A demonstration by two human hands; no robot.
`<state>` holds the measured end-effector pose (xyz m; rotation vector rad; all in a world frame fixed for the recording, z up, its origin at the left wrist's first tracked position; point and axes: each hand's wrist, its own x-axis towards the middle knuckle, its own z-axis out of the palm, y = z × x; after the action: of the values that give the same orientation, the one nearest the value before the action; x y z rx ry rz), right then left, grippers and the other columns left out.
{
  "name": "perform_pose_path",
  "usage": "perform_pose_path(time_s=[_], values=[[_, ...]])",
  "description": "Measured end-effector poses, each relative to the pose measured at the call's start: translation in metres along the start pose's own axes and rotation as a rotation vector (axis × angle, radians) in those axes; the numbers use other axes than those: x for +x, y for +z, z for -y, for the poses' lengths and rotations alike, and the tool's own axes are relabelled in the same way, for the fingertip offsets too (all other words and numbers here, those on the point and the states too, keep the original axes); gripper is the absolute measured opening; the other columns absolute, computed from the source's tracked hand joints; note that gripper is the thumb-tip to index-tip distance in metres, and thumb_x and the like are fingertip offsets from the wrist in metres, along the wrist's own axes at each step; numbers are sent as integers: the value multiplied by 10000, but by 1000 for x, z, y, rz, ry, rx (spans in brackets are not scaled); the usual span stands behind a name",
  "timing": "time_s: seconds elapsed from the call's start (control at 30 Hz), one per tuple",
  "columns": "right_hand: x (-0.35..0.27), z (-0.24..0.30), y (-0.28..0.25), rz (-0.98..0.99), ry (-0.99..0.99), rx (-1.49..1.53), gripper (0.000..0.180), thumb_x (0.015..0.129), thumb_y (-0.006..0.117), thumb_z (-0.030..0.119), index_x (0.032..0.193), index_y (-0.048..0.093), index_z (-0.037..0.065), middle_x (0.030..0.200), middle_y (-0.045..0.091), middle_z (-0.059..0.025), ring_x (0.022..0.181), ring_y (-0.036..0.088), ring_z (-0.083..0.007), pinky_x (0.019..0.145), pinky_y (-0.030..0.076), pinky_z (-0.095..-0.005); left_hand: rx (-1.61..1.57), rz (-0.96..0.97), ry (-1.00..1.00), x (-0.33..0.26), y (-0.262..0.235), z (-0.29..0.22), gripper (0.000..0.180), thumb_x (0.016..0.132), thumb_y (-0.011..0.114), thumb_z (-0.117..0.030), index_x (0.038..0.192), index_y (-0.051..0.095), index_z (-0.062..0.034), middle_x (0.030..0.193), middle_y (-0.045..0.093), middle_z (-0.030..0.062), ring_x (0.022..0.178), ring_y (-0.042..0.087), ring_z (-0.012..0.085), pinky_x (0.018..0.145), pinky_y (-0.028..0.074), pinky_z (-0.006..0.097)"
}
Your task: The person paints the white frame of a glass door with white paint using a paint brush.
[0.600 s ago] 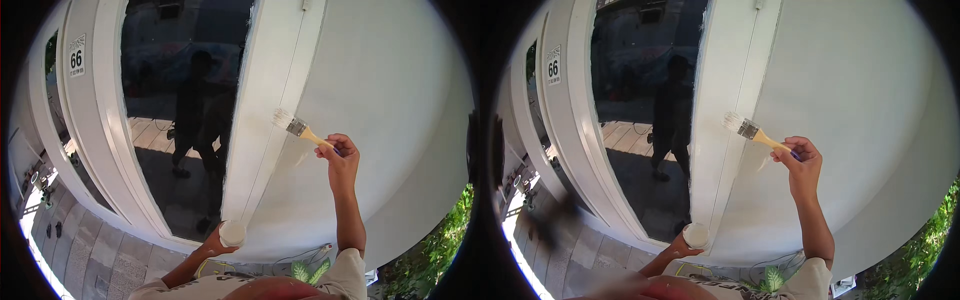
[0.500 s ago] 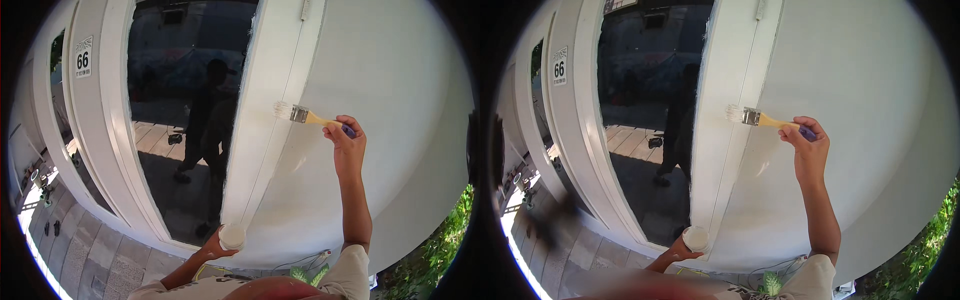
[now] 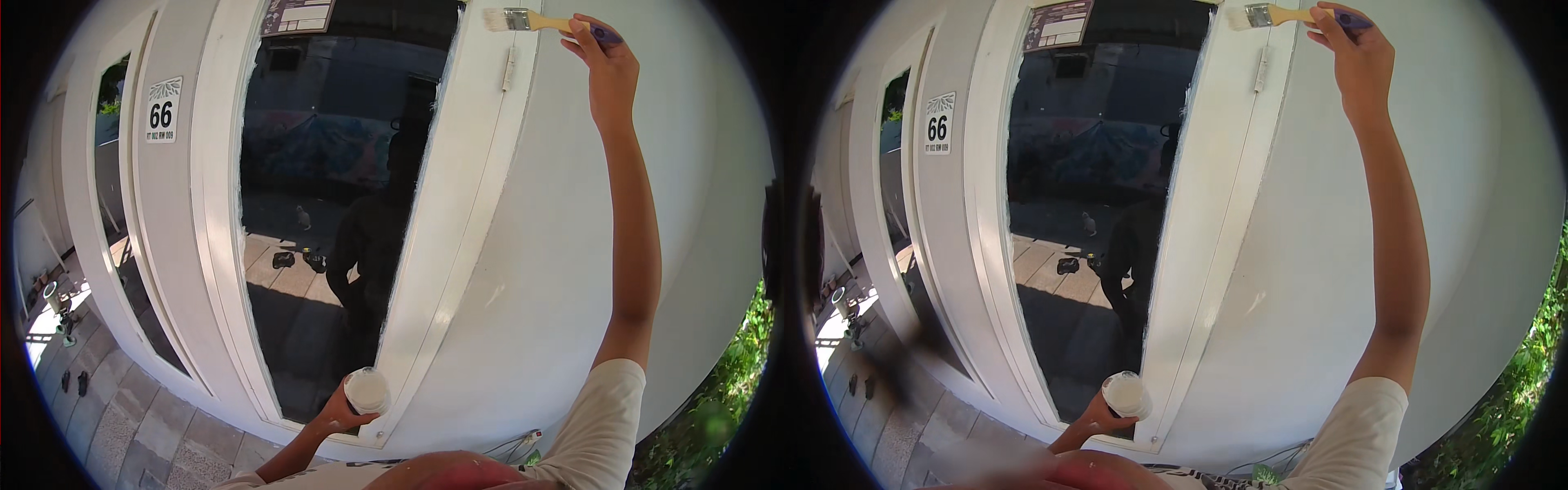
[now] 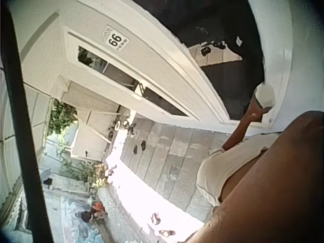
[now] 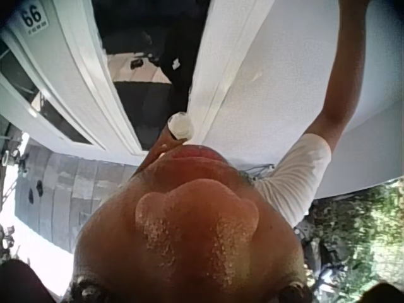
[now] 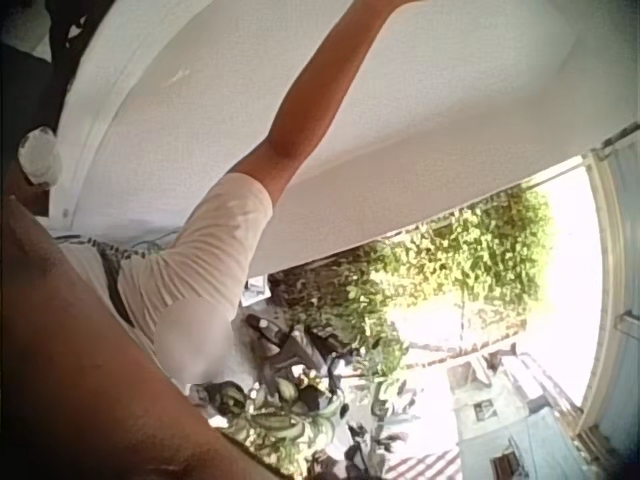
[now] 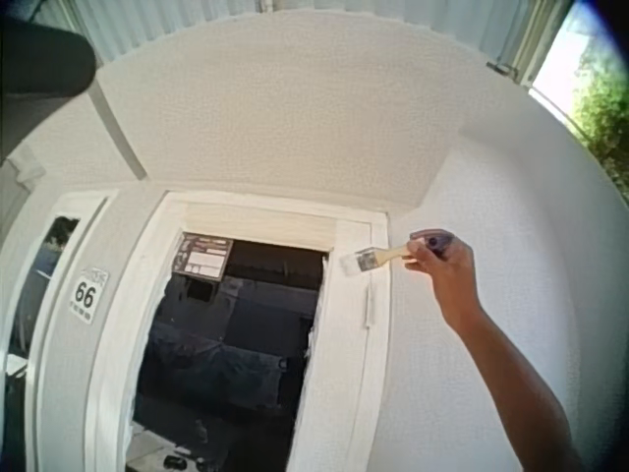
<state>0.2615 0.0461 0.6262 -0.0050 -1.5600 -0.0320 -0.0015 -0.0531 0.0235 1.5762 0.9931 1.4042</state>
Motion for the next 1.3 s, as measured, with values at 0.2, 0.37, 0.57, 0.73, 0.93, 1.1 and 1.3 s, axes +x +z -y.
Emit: perform_pose_path(time_s=[0.2, 0.37, 0.57, 0.73, 0.93, 1.1, 1.3], values=[[91, 3, 26, 128, -294, -359, 261, 979, 685, 216, 1072, 657, -26, 912, 679, -102, 830, 662, -167, 785, 585, -312, -42, 18, 2, 3, -27, -19, 936, 687, 928, -187, 1425, 380, -11, 1325, 560, 122, 1261, 529, 216, 1099, 394, 378], [112, 37, 59, 148, -382, -644, 251, 973, 685, 207, 1050, 667, -32, 886, 680, -96, 814, 654, -164, 760, 558, -310, -59, 14, 17, -2, -46, -25, 875, 697, 911, -140, 1401, 405, -22, 1290, 567, 104, 1231, 534, 196, 1078, 407, 357], [104, 33, 72, 369, -357, -640, 249, 983, 669, 221, 1026, 673, -24, 876, 681, -86, 790, 644, -153, 750, 554, -312, -68, -6, 20, 0, -61, -33, 848, 686, 911, -150, 1376, 431, -34, 1275, 571, 95, 1221, 532, 195, 1078, 401, 357], [44, 54, 76, 369, -321, -672, 228, 990, 657, 223, 976, 659, -5, 858, 669, -69, 759, 624, -134, 713, 540, -299, -36, -7, 24, 5, -65, -30, 864, 676, 917, -187, 1376, 435, -32, 1285, 573, 112, 1237, 535, 220, 1088, 393, 362], [-8, 50, 78, 429, -329, -759, 219, 991, 653, 229, 945, 643, 15, 806, 637, -47, 723, 576, -105, 683, 508, -276, -6, -52, 0, -2, -65, -15, 903, 662, 920, -196, 1396, 420, -31, 1311, 568, 133, 1266, 536, 244, 1104, 392, 378], [-30, 35, 64, 483, -504, -786, 180, 969, 686, 194, 940, 639, 23, 778, 634, -45, 693, 566, -88, 644, 499, -269, 6, -129, -59, -9, -58, -17, 921, 654, 920, -191, 1402, 410, -25, 1311, 560, 137, 1261, 538, 247, 1101, 400, 375], [-105, 31, 71, 493, -470, -599, 64, 926, 686, 65, 922, 643, 17, 768, 651, -54, 662, 598, -93, 589, 489, -260, 10, -164, -79, -18, -53, -7, 938, 635, 910, -177, 1409, 404, -20, 1311, 552, 140, 1264, 534, 252, 1097, 397, 371]])
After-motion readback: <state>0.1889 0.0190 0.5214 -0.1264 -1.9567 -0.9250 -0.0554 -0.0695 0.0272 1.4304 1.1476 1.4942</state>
